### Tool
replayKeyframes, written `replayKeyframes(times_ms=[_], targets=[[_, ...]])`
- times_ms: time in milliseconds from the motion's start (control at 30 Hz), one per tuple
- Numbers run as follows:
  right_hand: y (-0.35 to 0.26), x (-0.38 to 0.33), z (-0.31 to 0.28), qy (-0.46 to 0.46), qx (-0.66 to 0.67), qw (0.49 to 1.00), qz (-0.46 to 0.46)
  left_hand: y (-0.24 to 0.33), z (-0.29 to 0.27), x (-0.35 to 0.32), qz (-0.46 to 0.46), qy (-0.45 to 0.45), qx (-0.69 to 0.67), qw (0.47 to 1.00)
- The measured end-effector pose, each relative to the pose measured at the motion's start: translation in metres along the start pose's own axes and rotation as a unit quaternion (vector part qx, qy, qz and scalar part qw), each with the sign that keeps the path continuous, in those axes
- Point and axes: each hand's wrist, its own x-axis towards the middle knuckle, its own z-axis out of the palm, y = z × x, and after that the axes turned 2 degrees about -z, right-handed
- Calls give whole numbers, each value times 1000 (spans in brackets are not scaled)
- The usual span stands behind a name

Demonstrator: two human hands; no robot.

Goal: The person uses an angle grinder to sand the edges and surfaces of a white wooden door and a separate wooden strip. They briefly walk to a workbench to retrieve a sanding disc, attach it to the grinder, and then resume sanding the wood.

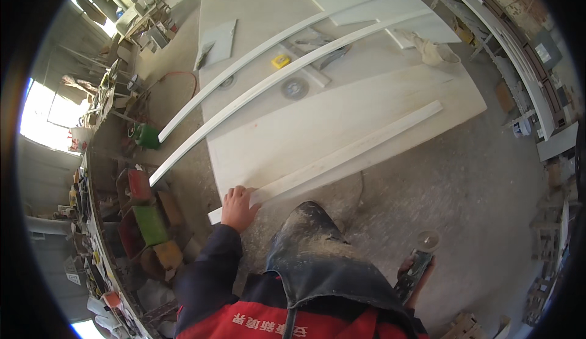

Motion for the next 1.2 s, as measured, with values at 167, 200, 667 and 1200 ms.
replayKeyframes(times_ms=[167, 200, 667, 1200], targets=[[72, -18, 17, 2, 12, 996, -94, -104, -12, -57, -18, 6, -22, 1000], [92, -24, 25, -5, 8, 995, -98, -122, -13, -66, -11, 3, -36, 999], [291, -84, 141, -56, -288, 950, -101, -204, 43, -61, 279, 109, -152, 942], [373, -63, 227, -28, -665, 706, -241, -179, 46, -37, 145, 28, -433, 889]])
